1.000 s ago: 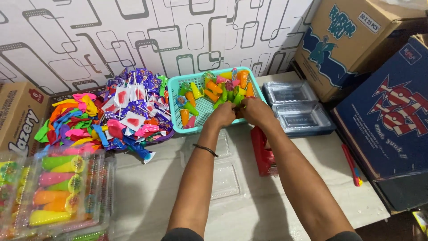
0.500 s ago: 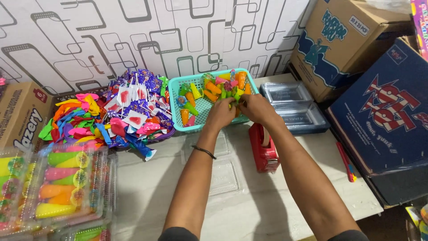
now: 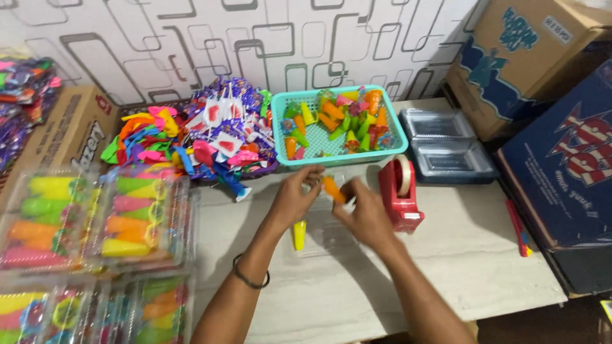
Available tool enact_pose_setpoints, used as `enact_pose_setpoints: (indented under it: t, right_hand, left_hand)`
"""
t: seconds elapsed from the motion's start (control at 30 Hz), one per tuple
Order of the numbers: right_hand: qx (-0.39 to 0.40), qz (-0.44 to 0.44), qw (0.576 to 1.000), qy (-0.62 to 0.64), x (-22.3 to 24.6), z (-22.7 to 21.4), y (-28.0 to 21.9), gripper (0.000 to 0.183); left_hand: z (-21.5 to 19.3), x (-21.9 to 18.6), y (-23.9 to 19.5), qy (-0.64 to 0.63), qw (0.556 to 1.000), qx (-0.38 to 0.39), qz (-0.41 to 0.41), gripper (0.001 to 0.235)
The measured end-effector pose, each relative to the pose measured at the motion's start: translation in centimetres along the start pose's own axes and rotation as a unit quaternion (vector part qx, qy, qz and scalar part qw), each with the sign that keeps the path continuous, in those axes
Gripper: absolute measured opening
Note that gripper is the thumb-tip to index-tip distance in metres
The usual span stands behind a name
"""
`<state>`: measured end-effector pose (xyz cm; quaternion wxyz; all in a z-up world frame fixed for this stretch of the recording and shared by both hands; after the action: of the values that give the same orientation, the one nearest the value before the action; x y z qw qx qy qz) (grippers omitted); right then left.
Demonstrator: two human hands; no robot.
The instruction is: The person packs small plastic cone-shaped toys from a basket into clear plastic containers by hand and seals the containers using a tape dispenser.
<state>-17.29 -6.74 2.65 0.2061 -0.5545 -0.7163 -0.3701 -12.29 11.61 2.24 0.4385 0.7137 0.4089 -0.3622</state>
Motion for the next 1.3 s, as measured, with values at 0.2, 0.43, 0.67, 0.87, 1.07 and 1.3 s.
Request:
enact_pose_setpoints:
  t: [0.2, 0.43, 0.67, 0.87, 1.07, 1.3]
  right_hand:
    - [0.047, 0.036, 0.998, -0.002, -0.4, 5.4, -5.7, 0.031]
    - [0.016, 0.047, 0.996, -0.072, -1.6, 7.6, -6.8, 0.031]
    - [-0.041, -0.032, 0.993, -0.103, -1.1, 7.4, -7.0, 0.031]
    - [-0.017, -0.040, 0.985, -0.165, -0.1, 7.0, -6.5, 0.032]
    - [0.016, 0.024, 0.982, -0.185, 0.2, 7.1, -6.8, 0.031]
    - [0.035, 0.033, 0.982, -0.183, 1.8, 6.7, -7.2, 0.030]
  left_hand:
    - [-0.8, 2.6, -5.7, 0.028, 0.999, 0.020, -0.002, 0.026]
    - [0.6, 4.9, -6.8, 0.120, 0.991, -0.006, 0.051, 0.027]
    - [0.6, 4.2, -7.5, 0.121, 0.987, -0.025, 0.100, 0.028]
    - [0.5, 3.6, -7.6, 0.137, 0.982, -0.003, 0.126, 0.035]
    - [1.0, 3.2, -7.7, 0.179, 0.975, 0.039, 0.125, 0.041]
    - [1.3, 3.8, -7.8, 0.237, 0.966, 0.039, 0.095, 0.036]
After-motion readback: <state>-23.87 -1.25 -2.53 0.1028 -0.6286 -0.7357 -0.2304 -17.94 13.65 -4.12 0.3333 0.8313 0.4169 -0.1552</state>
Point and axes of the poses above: each hand's wrist, its own y-axis towards the middle knuckle, its own z-axis out of the palm, x = y × z, the point moved 3 cm from there along y, towards the middle knuckle, and after that the axes turned 2 degrees about y, right-handed, at the moved point
